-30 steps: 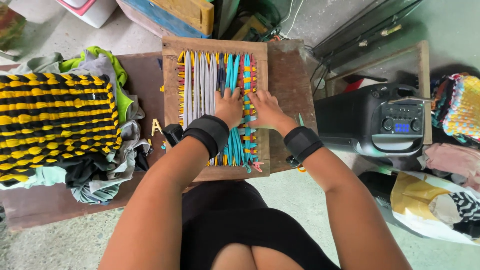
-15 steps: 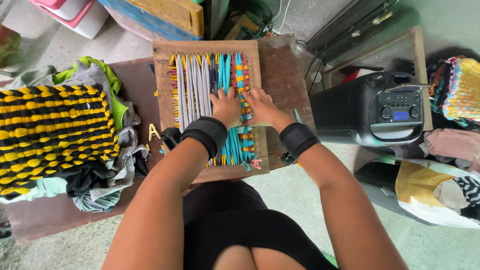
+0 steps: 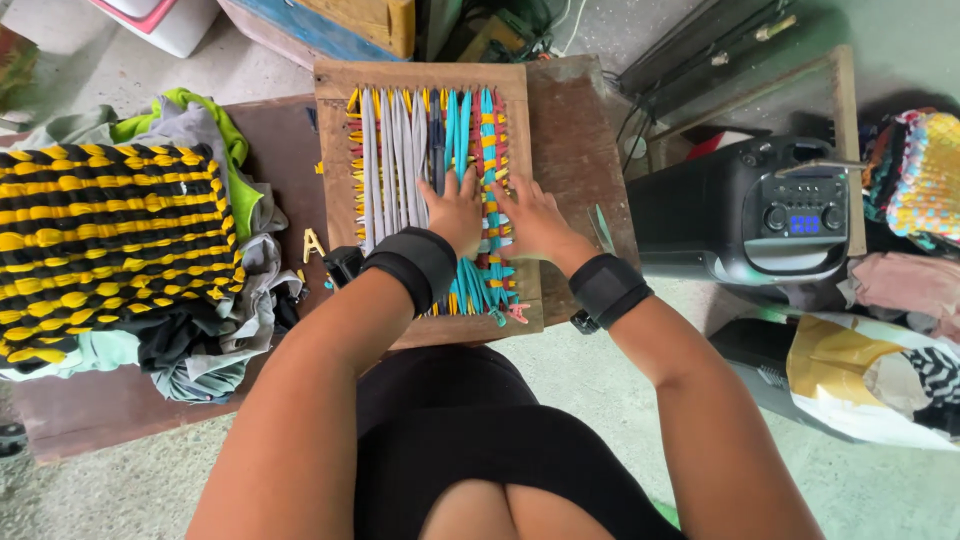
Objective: Weaving strips of fabric through a small wooden loom to create a rug.
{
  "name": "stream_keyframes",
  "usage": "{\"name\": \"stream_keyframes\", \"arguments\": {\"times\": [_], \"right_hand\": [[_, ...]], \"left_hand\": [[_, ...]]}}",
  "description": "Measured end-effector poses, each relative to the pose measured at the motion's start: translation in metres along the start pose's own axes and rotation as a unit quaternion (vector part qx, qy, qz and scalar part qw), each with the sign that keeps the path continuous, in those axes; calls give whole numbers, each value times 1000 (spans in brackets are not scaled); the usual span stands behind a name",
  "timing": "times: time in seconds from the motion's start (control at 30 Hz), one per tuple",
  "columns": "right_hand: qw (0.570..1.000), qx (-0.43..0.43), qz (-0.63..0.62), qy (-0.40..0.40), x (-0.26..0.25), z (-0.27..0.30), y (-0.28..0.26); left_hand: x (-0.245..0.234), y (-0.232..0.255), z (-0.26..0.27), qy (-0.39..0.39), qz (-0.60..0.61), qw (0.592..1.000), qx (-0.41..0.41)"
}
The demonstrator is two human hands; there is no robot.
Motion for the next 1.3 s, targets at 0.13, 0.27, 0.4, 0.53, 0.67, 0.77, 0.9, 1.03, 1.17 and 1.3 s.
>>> {"name": "stream_keyframes", "arguments": {"times": [0.13, 0.27, 0.4, 0.53, 0.67, 0.77, 0.9, 1.03, 1.17, 1.3], "right_hand": [[1000, 1, -10, 12, 6, 1, 7], [998, -25, -57, 28, 15, 3, 16], [994, -56, -96, 17, 10, 2, 18], [994, -42, -100, 15, 4, 6, 9], [995, -28, -93, 26, 10, 7, 10], [995, -40, -86, 41, 14, 5, 12], [993, -66, -80, 54, 19, 6, 16], [994, -65, -75, 46, 15, 6, 13], [995, -59, -65, 36, 12, 8, 12], [996, -49, -70, 34, 9, 7, 4]], "left_hand": [[8, 3, -6, -1, -10, 1000, -11], [-1, 8, 3, 1, -20, 1000, -14], [13, 13, -9, 0, -32, 999, -31], [9, 11, -8, 0, -22, 1000, -22], [-21, 13, 12, -60, 17, 998, -3], [-3, 17, 6, -32, 13, 999, -14], [-3, 15, 12, -24, 25, 999, -5], [17, 17, 8, 20, 0, 1000, 4], [18, 23, 5, 30, 16, 999, -10], [38, 33, -8, 96, 23, 995, -31]]}}
Point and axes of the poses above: each hand's wrist, its own z-axis away from the middle knuckle, its own x-axis out of the palm, y = z × x, the point moved 2 cm from there along -z, towards the middle knuckle, and after that the axes turned 6 degrees about -x, right-handed, at the moved point
